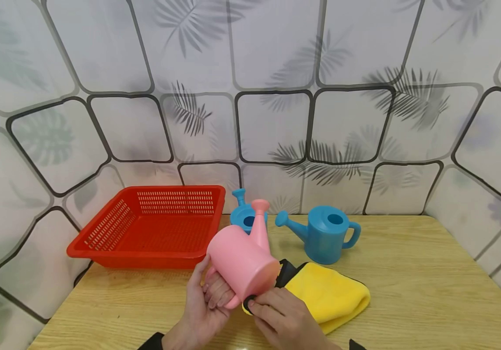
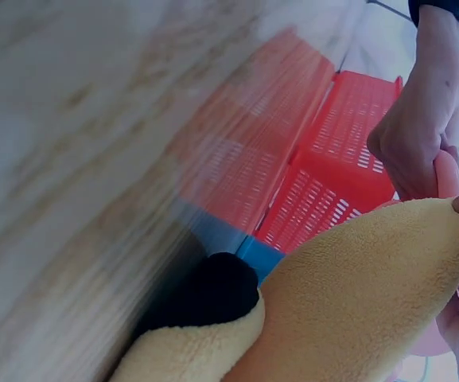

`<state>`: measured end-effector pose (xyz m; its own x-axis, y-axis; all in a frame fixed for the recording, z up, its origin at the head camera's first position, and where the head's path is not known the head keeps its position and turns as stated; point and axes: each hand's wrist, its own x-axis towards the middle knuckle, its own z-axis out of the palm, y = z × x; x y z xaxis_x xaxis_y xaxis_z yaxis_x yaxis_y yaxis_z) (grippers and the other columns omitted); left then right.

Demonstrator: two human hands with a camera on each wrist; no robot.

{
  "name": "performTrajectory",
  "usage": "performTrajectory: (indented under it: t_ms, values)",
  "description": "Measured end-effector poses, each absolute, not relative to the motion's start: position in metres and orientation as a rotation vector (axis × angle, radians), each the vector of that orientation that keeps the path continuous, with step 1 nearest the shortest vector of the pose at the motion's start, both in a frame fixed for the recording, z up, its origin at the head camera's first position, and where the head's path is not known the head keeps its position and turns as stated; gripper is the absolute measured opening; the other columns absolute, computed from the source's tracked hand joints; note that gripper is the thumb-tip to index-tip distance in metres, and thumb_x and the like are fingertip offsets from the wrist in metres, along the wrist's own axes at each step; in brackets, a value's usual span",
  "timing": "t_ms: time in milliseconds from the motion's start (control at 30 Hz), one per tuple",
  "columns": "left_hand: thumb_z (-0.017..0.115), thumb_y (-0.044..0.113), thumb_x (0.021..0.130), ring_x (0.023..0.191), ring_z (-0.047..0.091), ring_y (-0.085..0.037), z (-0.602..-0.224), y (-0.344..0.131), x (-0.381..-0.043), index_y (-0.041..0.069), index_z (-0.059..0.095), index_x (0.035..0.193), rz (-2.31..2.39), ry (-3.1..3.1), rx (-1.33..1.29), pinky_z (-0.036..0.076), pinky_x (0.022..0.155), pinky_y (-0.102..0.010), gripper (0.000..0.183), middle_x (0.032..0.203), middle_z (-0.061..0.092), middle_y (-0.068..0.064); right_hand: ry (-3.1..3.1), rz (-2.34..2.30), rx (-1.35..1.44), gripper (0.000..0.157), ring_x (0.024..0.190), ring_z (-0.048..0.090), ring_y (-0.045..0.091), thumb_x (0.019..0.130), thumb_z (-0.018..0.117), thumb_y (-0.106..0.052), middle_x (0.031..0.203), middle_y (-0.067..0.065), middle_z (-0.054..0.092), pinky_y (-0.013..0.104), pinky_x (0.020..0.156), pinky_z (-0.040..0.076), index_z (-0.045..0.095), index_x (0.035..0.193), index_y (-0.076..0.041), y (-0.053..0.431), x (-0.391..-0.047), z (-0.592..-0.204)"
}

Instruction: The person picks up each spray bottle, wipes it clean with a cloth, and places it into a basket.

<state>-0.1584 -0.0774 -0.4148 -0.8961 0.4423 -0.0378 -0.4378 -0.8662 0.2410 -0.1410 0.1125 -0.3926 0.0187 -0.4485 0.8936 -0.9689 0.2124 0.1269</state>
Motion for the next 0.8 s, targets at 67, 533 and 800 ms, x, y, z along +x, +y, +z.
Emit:
performTrajectory:
  t_ms: [67, 533, 800]
  values:
    - [0.047, 0.045, 0.095, 0.041, 0.02, -0.008, -0.4146, -0.0775, -0.1584, 0.02, 0.022, 0.055, 2.663, 0.333, 0.018, 0.012, 0.047, -0.022, 0.053, 0.047, 0.022, 0.007, -1.569, 0.708, 1.384, 0.031, 0.073, 0.061, 0.018, 0.098, 0.055, -0.014, 0.079, 0.011, 0.068, 0.024, 0.059, 0.054, 0.073, 0.081, 0.004, 0.1111, -0.1401, -0.391]
    - [0.048, 0.045, 0.095, 0.042, 0.02, -0.008, -0.4135, -0.078, -0.1577, 0.02, 0.021, 0.055, 2.654, 0.326, -0.018, 0.013, 0.048, -0.022, 0.054, 0.048, 0.021, 0.007, -1.596, 0.713, 1.388, 0.032, 0.074, 0.061, 0.018, 0.099, 0.054, -0.015, 0.081, 0.011, 0.067, 0.024, 0.06, 0.054, 0.073, 0.082, 0.004, 0.1114, -0.1376, -0.3927]
    - [0.044, 0.045, 0.097, 0.042, 0.019, -0.007, -0.4127, -0.077, -0.1566, 0.021, 0.021, 0.056, 2.653, 0.315, 0.063, 0.011, 0.048, -0.021, 0.053, 0.048, 0.021, 0.007, -1.609, 0.708, 1.359, 0.032, 0.073, 0.061, 0.017, 0.099, 0.054, -0.015, 0.08, 0.01, 0.067, 0.023, 0.06, 0.054, 0.073, 0.081, 0.003, 0.1127, -0.1383, -0.3965]
